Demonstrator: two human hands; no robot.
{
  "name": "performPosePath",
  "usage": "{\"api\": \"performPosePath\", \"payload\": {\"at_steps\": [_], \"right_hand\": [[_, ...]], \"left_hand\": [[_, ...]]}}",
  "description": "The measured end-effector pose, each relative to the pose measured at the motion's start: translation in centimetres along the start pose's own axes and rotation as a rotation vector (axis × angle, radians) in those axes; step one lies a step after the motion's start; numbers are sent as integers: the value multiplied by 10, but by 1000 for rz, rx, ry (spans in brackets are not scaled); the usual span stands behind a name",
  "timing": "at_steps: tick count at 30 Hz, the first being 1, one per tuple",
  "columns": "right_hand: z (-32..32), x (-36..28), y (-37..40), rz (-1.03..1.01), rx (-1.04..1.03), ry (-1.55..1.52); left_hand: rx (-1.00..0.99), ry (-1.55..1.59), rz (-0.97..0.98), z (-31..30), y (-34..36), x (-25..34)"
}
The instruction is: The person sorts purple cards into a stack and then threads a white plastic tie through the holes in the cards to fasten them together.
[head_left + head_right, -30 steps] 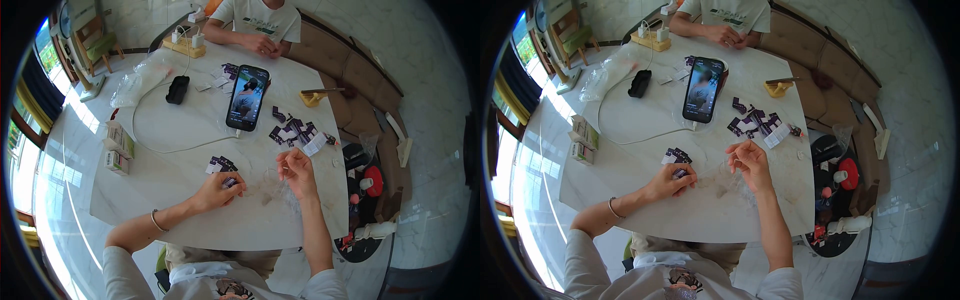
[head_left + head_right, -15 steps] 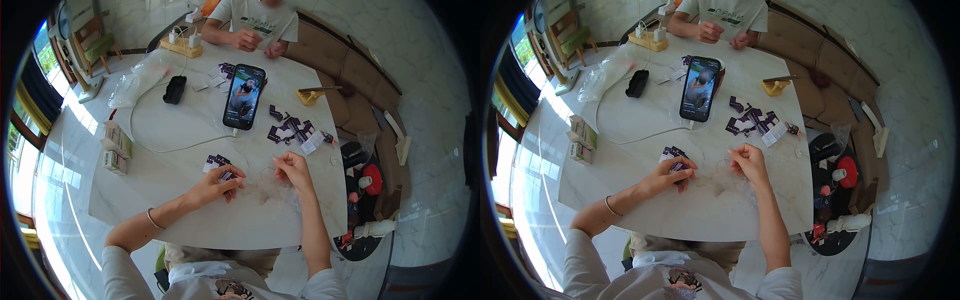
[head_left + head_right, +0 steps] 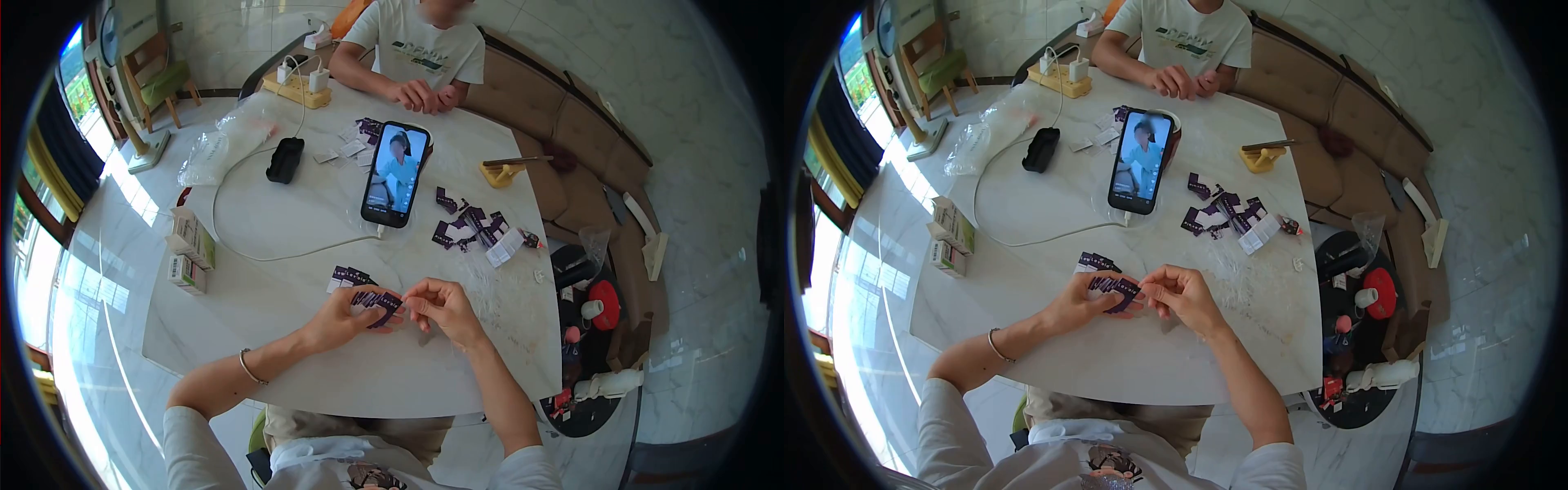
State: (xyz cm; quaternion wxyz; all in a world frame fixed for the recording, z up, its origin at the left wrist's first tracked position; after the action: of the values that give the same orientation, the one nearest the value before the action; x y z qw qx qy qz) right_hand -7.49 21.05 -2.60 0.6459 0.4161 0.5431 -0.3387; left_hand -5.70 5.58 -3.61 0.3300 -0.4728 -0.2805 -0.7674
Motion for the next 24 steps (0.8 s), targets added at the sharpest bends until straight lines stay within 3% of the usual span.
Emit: {"api": "performPosePath", "payload": {"at_steps": [14, 24], "right_hand": [[13, 9, -1, 9, 8, 80], [13, 4, 1, -21, 14, 75]], "left_hand": [[215, -283, 87, -5, 5, 7], [317, -299, 28, -11, 7, 2]]}}
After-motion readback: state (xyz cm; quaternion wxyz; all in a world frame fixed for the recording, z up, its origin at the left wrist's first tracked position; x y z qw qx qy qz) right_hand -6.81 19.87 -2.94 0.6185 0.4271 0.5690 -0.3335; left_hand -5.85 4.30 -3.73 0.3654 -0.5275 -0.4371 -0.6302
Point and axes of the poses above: each hand's wrist, its own y-axis away from the middle knuckle, its own z-axis out of the palm, x = y × z, the point moved 7 cm from there along -y, towards the middle knuckle, and after that the axes turned 2 degrees about -x, right-handed, at the moved point
